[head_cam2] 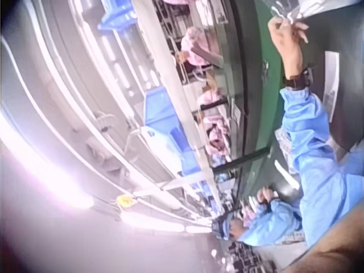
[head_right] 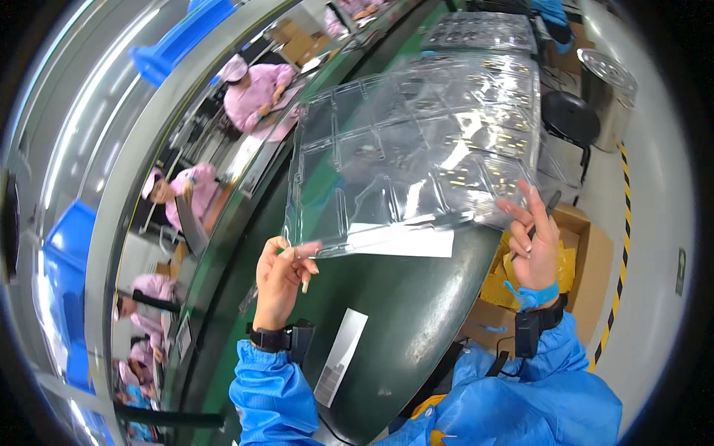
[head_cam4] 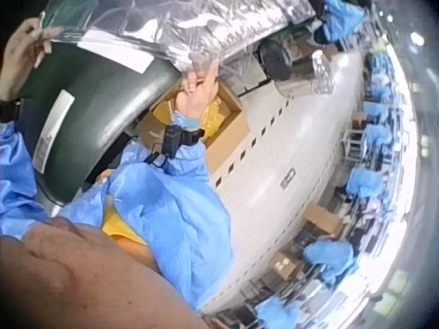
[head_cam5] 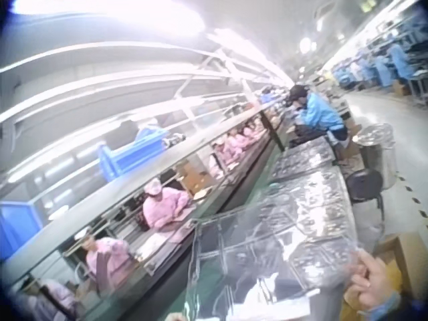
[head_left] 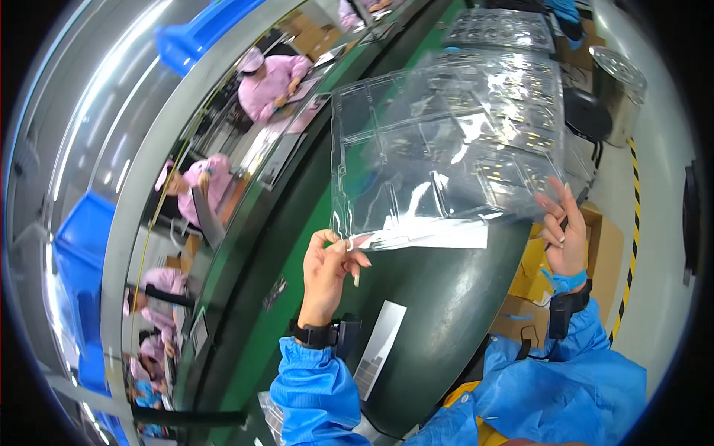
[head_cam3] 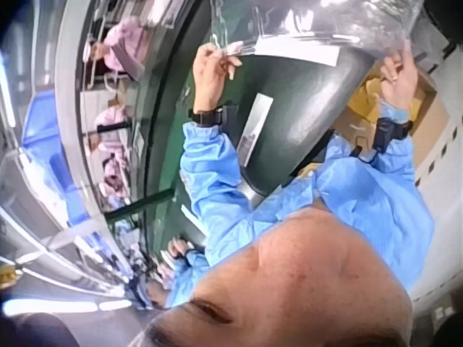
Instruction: Applying adhesive strips and small components to electronic circuit boards on an assembly line.
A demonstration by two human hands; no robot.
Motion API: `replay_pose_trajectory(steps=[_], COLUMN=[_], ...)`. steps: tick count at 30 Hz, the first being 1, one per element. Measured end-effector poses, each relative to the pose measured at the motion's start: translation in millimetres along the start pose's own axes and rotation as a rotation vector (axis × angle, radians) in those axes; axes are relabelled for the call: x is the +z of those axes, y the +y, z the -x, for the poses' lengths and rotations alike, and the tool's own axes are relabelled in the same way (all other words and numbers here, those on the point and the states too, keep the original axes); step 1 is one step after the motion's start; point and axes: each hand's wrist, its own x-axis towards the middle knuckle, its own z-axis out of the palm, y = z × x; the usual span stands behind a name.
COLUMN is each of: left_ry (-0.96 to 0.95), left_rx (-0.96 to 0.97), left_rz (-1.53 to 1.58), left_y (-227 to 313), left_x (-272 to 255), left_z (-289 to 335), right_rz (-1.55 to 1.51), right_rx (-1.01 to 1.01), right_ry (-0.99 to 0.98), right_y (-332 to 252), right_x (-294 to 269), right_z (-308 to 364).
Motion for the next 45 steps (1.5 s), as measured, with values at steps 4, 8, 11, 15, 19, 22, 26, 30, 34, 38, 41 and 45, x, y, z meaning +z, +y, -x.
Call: replay_pose_trajectory(steps=[4, 8, 11, 15, 19, 22, 26, 30, 34, 38, 41, 45], left_ry=[0.029, 0.213, 0.249, 0.646, 0.611, 0.918, 1.137, 1.414, 1.615, 1.699, 1.72, 2.061], left_rx=[0.027, -0.044, -0.213, -0.364, -0.31, -0.283, -0.094, 0.257, 0.292, 0.178, 0.1, 0.156], left_rz=[-0.24, -0.176, 0.11, 0.072, -0.086, 0.165, 0.354, 0.513, 0.501, 0.435, 0.376, 0.354], left_y=[13, 10, -38, -46, -67, -86, -143, -153, -145, -140, -141, -140], left_x=[0, -15, -36, 46, 77, 118, 155, 168, 144, 120, 117, 120], left_z=[66, 174, 265, 297, 362, 438, 523, 553, 550, 546, 550, 553], right_rz=[0.142, 0.106, 0.043, 0.403, 0.158, 0.158, 0.343, 0.27, 0.426, 0.476, 0.397, 0.408], right_rx=[-0.1, -0.056, 0.096, 0.038, 0.148, 0.479, 0.662, 0.965, 0.858, 0.771, 0.775, 0.607], right_ry=[-0.04, -0.236, -0.515, -0.767, -0.967, -1.079, -1.551, -1.518, -1.522, -1.41, -1.409, -1.361], right_y=[5, 7, 28, 48, 71, 98, 127, 133, 136, 140, 134, 123], right_x=[2, 21, 2, -42, -39, -3, 68, 129, 128, 121, 127, 135], right_z=[12, 48, 50, 43, 33, 67, 156, 229, 223, 197, 185, 152])
